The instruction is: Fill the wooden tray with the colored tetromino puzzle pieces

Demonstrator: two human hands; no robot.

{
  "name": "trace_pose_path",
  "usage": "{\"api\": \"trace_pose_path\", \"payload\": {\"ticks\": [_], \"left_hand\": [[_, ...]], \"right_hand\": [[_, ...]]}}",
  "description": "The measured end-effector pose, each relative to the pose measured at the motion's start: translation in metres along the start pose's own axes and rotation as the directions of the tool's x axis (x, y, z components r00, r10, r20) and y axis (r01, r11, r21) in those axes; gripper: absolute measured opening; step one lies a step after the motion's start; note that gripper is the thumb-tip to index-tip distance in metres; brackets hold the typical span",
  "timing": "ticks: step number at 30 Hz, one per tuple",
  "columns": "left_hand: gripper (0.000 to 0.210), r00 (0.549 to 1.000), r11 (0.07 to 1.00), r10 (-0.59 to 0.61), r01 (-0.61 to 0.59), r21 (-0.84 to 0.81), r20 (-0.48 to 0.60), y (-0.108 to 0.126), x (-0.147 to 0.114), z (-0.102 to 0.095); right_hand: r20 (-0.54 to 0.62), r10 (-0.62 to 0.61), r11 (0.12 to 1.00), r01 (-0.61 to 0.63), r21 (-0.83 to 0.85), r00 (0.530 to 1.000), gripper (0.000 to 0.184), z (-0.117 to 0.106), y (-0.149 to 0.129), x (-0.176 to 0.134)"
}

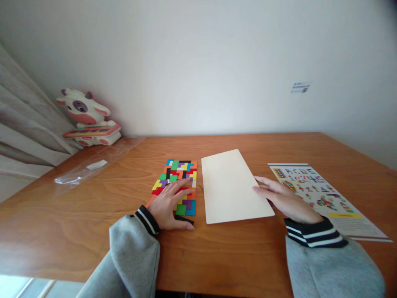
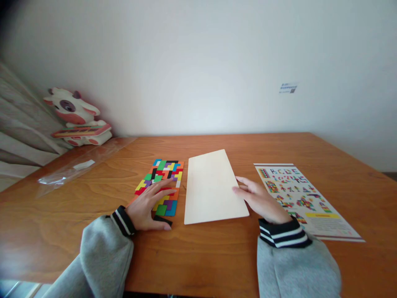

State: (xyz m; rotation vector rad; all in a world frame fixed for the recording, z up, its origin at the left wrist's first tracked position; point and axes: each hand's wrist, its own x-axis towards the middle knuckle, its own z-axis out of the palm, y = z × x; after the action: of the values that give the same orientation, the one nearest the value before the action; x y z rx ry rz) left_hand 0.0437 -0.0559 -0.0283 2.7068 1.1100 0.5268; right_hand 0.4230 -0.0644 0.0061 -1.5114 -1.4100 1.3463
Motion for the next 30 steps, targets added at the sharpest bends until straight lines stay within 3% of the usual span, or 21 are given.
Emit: {"api": "trace_pose_path", "payload": {"ticks": [4,9,13,16,18,20,22,24,26,28,30], "left_hand": [[0.076,1.000,1.000,-0.018,0.017,-0.010,-0.018,0.000,-0.002,-0.004],[0.059,0.992,0.997,0.038,-0.046,-0.064,-0.122,0.014,0.003,-0.003],[0.041,0.984,0.990,0.093,-0.107,-0.088,-0.150,0.032,0.013,0.006],[0.033,0.985,0.990,0.095,-0.109,-0.089,-0.145,0.041,0.017,0.009],[0.029,0.982,0.992,0.073,-0.088,-0.085,-0.171,0.044,0.018,0.009],[0.027,0.979,0.994,0.053,-0.070,-0.084,-0.196,0.044,0.017,0.009],[0.025,0.978,0.996,0.042,-0.058,-0.072,-0.206,0.042,0.017,0.009],[0.026,0.980,0.999,0.020,-0.027,-0.035,-0.198,0.041,0.017,0.010],[0.029,0.979,0.999,-0.031,0.037,0.023,-0.201,0.039,0.018,0.010],[0.033,0.968,0.988,-0.105,0.127,0.083,-0.228,0.036,0.019,0.012],[0.038,0.946,0.967,-0.182,0.222,0.127,-0.269,0.033,0.019,0.013]], "right_hand": [[-0.036,-0.035,0.999,0.037,0.034,0.999,0.054,-0.003,-0.001,-0.001],[-0.123,0.005,0.995,0.008,0.104,0.992,0.074,0.001,-0.007,-0.003],[-0.265,-0.107,0.980,0.147,0.135,0.958,0.079,0.005,-0.015,-0.005],[-0.476,-0.217,0.961,0.272,0.047,0.852,0.068,0.012,-0.026,-0.012],[-0.620,-0.311,0.945,0.301,-0.126,0.720,0.057,0.020,-0.034,-0.021],[-0.676,-0.469,0.883,0.319,-0.344,0.568,0.048,0.031,-0.041,-0.030],[-0.554,-0.683,0.728,0.379,-0.571,0.477,0.037,0.044,-0.043,-0.036],[-0.304,-0.846,0.506,0.477,-0.719,0.439,0.033,0.061,-0.041,-0.038],[-0.121,-0.906,0.346,0.542,-0.766,0.407,0.043,0.081,-0.033,-0.037],[0.007,-0.909,0.260,0.578,-0.774,0.418,0.052,0.103,-0.022,-0.035],[0.130,-0.867,0.208,0.585,-0.784,0.482,0.054,0.123,-0.010,-0.033]]}}
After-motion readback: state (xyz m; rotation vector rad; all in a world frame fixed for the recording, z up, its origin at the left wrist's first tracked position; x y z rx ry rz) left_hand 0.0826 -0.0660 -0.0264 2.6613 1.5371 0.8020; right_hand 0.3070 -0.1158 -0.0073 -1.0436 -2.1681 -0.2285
